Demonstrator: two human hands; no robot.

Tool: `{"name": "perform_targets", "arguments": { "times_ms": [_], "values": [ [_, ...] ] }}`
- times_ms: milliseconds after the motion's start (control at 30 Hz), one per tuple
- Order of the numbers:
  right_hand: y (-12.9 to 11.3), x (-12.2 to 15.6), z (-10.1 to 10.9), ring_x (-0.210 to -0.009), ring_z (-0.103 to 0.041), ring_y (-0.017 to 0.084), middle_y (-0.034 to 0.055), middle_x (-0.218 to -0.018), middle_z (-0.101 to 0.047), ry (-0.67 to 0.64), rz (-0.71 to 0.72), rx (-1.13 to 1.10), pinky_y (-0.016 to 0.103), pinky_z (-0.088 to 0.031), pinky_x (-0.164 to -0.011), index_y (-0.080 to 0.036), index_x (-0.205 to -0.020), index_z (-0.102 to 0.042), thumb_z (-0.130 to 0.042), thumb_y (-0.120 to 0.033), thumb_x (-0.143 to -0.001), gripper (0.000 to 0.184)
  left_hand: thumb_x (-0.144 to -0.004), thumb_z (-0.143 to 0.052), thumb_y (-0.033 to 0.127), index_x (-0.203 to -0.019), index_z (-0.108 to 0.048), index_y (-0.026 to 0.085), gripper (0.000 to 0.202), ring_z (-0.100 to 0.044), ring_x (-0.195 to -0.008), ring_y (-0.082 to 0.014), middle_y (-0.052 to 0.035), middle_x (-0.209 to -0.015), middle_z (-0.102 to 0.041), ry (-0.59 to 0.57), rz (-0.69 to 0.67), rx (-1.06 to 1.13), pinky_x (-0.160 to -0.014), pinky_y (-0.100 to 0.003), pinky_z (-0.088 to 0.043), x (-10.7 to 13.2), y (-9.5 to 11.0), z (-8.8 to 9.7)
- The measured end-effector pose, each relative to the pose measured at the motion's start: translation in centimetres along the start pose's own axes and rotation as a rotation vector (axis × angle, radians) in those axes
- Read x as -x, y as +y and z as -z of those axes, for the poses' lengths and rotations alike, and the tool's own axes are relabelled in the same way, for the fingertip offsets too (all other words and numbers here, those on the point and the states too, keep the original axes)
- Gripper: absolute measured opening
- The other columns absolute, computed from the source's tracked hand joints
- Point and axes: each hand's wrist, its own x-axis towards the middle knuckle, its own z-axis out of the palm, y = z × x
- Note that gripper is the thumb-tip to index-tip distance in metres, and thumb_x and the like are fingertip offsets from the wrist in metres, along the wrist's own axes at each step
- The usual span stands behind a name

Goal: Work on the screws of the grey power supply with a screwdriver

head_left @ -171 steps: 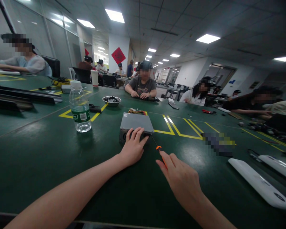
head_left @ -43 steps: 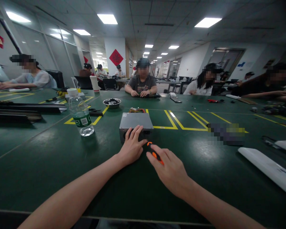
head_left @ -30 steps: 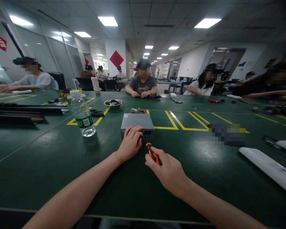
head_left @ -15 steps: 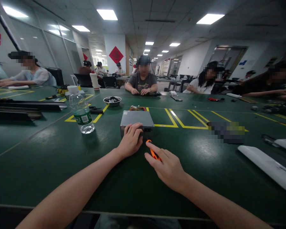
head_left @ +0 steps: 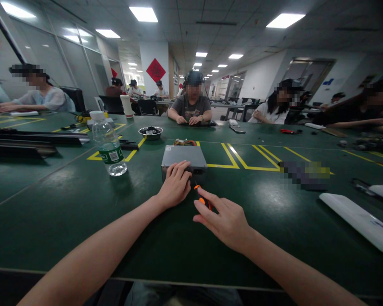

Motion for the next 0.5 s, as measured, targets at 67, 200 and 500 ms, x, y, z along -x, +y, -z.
{"name": "perform_targets", "arguments": {
  "times_ms": [67,200,500],
  "values": [
    [0.24,-0.06,-0.01,-0.075,-0.062,0.016,0.0161,-0.102,-0.064,0.037,-0.053,0.007,0.025,-0.048,-0.062,-0.013,-0.092,-0.059,-0.05,-0.036,-0.085,0.026,-0.082,-0.041,0.016,-0.096,-0.054,0.017,0.019,-0.032,-0.127,-0.0239,-0.0118,-0.132,-0.04,-0.004,0.002,-0.007,-0.105,-0.045,-0.024,-0.03,0.07,0.07],
    [0.53,-0.13,-0.16,-0.076,-0.061,0.016,0.0136,-0.101,-0.064,0.067,-0.062,-0.001,0.027,-0.049,-0.065,-0.014,-0.088,-0.057,-0.046,-0.03,-0.088,0.02,-0.082,-0.041,0.016,-0.095,-0.054,0.017,0.019,-0.031,-0.127,-0.0241,-0.0122,-0.132,-0.041,-0.005,0.003,-0.016,-0.104,-0.044,-0.025,-0.1,0.09,0.11],
    [-0.23,-0.28,-0.12,-0.084,-0.056,0.019,0.0135,-0.105,-0.059,-0.145,-0.009,-0.183,0.03,-0.049,-0.068,-0.015,-0.086,-0.058,-0.049,-0.031,-0.084,0.019,-0.082,-0.043,0.017,-0.096,-0.055,0.017,0.019,-0.031,-0.127,-0.0241,-0.0113,-0.133,-0.039,-0.012,0.007,-0.014,-0.105,-0.044,-0.024,-0.07,0.07,0.1]
  ]
}}
